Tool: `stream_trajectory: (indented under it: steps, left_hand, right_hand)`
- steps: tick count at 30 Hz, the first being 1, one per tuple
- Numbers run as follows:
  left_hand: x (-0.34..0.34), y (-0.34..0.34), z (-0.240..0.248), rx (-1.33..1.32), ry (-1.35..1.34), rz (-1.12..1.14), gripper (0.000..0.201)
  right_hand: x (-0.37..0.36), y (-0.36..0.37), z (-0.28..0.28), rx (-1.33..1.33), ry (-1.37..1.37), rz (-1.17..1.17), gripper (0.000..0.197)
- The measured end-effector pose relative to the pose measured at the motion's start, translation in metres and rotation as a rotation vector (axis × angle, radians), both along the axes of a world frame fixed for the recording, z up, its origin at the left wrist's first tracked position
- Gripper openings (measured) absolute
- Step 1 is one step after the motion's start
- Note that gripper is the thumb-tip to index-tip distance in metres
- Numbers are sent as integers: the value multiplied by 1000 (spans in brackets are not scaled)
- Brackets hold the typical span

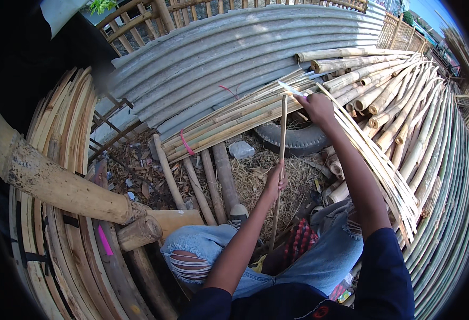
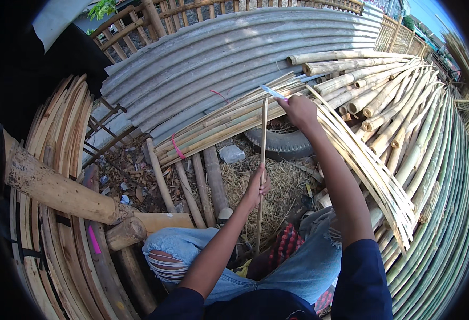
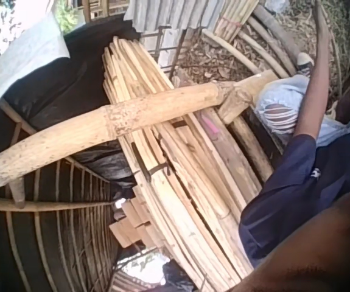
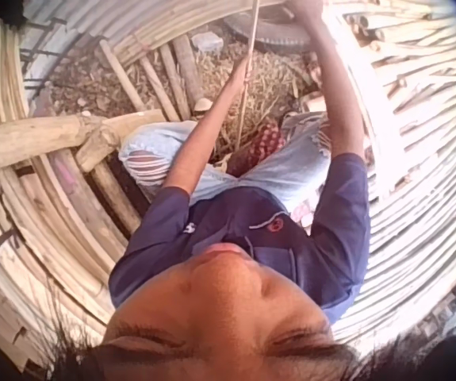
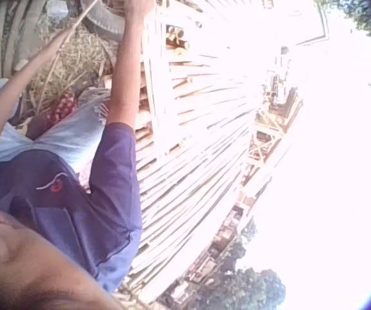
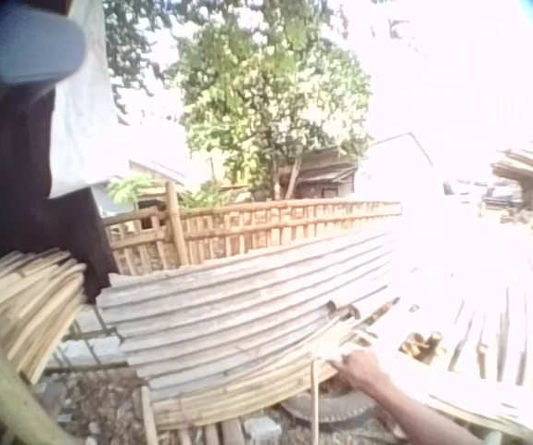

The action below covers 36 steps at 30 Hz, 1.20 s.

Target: Scraping and shaping a thin bamboo stick using a small craft knife.

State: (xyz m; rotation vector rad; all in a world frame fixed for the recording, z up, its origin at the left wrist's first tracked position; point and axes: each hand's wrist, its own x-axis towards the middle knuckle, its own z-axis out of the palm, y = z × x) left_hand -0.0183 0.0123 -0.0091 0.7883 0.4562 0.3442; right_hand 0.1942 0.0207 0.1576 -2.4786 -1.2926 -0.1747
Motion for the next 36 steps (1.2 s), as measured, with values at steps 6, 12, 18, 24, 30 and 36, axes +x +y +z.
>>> stream_trajectory:
  steps: [6,12,18,24,30,36]
  left_hand:
    - [11,-9,1,-4,-4,2,47]
    - [10,-9,2,8,41,32,44]
    - [11,-7,1,-44,19,25,42]
    - [11,-4,0,-75,-37,-27,45]
    - [14,-8,-2,-85,-23,-34,46]
    - [5,-6,2,-15,71,65,47]
  right_hand:
    - [86,-48,-24,116,298,-306,69]
    - [16,-33,-15,-68,305,233,64]
    - [-28,-39,-37,-239,78,590,63]
    - [-27,-51,-37,-343,15,647,64]
    - [7,-32,-18,-94,41,247,64]
    - [-15,-35,-31,-158,98,376,66]
